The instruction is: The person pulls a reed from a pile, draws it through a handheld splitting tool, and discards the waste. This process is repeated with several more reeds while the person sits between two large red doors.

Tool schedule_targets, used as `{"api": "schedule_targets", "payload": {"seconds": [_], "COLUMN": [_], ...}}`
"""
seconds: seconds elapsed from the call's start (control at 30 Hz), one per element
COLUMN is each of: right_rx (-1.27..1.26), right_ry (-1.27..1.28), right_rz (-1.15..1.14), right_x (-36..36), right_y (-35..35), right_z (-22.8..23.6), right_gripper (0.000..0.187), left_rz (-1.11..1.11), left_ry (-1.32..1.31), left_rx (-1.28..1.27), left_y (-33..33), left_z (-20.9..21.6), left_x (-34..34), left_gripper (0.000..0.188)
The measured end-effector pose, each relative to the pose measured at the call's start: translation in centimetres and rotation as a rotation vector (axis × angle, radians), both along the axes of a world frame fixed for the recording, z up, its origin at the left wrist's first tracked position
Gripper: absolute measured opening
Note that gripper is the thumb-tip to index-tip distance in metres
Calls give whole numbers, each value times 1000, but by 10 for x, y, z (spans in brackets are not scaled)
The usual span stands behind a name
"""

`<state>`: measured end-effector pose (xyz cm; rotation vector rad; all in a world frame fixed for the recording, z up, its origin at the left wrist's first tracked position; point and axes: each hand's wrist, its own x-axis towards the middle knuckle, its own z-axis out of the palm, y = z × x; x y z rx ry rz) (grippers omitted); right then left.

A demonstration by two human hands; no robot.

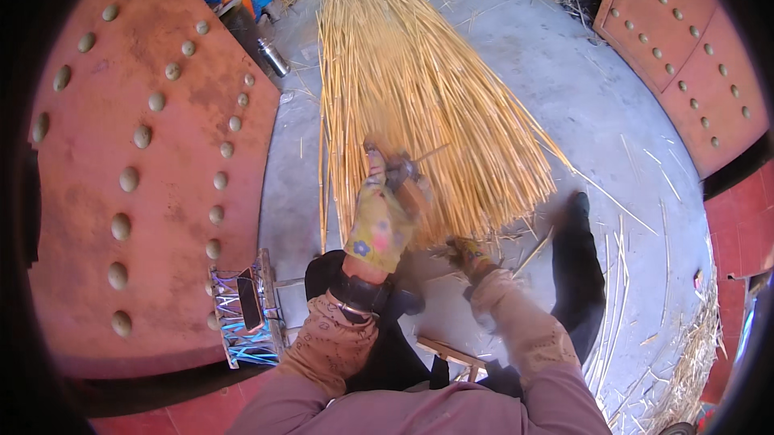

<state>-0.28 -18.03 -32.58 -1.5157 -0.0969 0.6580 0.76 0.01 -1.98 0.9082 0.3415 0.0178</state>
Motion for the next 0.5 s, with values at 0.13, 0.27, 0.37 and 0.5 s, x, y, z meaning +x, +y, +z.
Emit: {"api": "schedule_targets", "payload": {"seconds": [0.13, 0.27, 0.37, 0.5], "right_rx": [263, 764, 790, 473], "right_ry": [456, 232, 168, 195], "right_rz": [-221, -19, 67, -11], "right_x": [-8, -53, -96, -125], "right_y": [-9, -68, -67, -98], "right_z": [166, 178, 222, 249], "right_gripper": [24, 48, 48, 40], "left_rz": [21, -273, -660, -769], "left_ry": [109, 170, -27, -106], "left_rx": [-305, -228, -118, -33], "left_y": [-8, -35, -55, -72], "left_z": [25, 17, 37, 30], "left_x": [-9, -24, -51, -80], "left_gripper": [31, 34, 45, 43]}}
